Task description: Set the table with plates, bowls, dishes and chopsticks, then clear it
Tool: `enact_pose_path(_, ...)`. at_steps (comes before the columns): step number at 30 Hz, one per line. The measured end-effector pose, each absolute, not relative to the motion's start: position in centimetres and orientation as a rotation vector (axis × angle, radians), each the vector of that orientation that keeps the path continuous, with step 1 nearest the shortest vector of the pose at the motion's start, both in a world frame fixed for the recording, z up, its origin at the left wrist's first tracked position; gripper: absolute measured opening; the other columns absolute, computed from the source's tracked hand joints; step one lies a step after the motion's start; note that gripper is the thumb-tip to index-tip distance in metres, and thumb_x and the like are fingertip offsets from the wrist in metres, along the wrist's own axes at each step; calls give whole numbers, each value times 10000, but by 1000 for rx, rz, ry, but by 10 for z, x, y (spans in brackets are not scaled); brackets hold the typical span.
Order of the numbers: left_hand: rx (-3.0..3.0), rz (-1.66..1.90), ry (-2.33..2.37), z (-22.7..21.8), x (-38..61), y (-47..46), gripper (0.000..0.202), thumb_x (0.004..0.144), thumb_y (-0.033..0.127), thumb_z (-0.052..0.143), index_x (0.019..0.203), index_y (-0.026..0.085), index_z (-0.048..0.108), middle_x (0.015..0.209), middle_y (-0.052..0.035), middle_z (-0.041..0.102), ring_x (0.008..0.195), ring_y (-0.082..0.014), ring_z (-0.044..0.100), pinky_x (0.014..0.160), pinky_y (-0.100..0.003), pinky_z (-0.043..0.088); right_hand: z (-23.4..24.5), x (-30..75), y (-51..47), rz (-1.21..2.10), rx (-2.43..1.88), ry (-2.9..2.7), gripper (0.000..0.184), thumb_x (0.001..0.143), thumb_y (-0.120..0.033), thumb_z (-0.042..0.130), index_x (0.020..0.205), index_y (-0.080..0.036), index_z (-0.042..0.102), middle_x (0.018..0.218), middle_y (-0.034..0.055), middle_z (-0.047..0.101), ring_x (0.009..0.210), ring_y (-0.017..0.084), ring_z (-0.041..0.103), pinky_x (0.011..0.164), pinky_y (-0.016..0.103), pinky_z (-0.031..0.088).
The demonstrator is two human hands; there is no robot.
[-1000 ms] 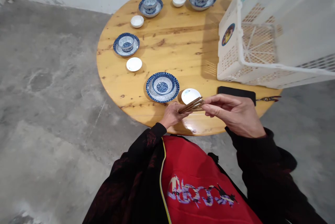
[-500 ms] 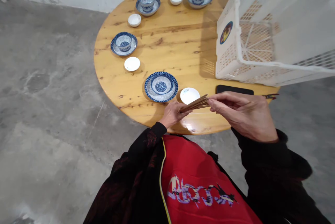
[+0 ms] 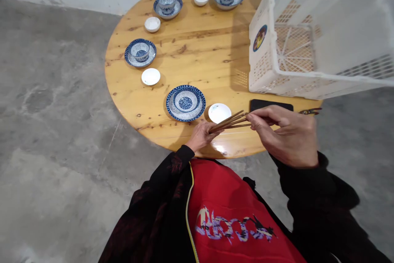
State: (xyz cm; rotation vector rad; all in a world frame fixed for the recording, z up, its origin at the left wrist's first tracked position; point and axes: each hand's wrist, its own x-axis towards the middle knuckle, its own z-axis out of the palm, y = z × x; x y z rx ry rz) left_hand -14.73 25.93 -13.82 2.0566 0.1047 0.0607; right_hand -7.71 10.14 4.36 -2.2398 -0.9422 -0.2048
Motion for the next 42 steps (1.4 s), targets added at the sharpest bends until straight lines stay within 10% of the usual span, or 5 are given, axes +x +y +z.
enact_pose_path(15,1682,-39,160,-145,-161,259,402,910,434,620,1227,205,713,972,-43,778,831,-196,693,758,-271,513,64,-62,91,-265,-2083,-399,194,910,-383,685,752,-270,696,647,32,631,560,192,581,550,364,431)
enact_pose_path(22,1514,-304,208,-123,-181,260,470,852,595,623,654,169,607,594,2,594,553,-107,520,578,-228,417,25,-41,98,135,-1598,-321,184,720,-374,855,754,-222,757,631,-6,647,521,125,549,483,278,458)
enact_pose_path(42,1397,-460,117,-91,-189,256,462,844,586,620,636,175,587,562,8,573,505,-83,451,526,-219,362,5,-41,109,276,-1502,-306,271,687,-451,850,708,-198,755,614,8,635,490,109,483,440,263,395)
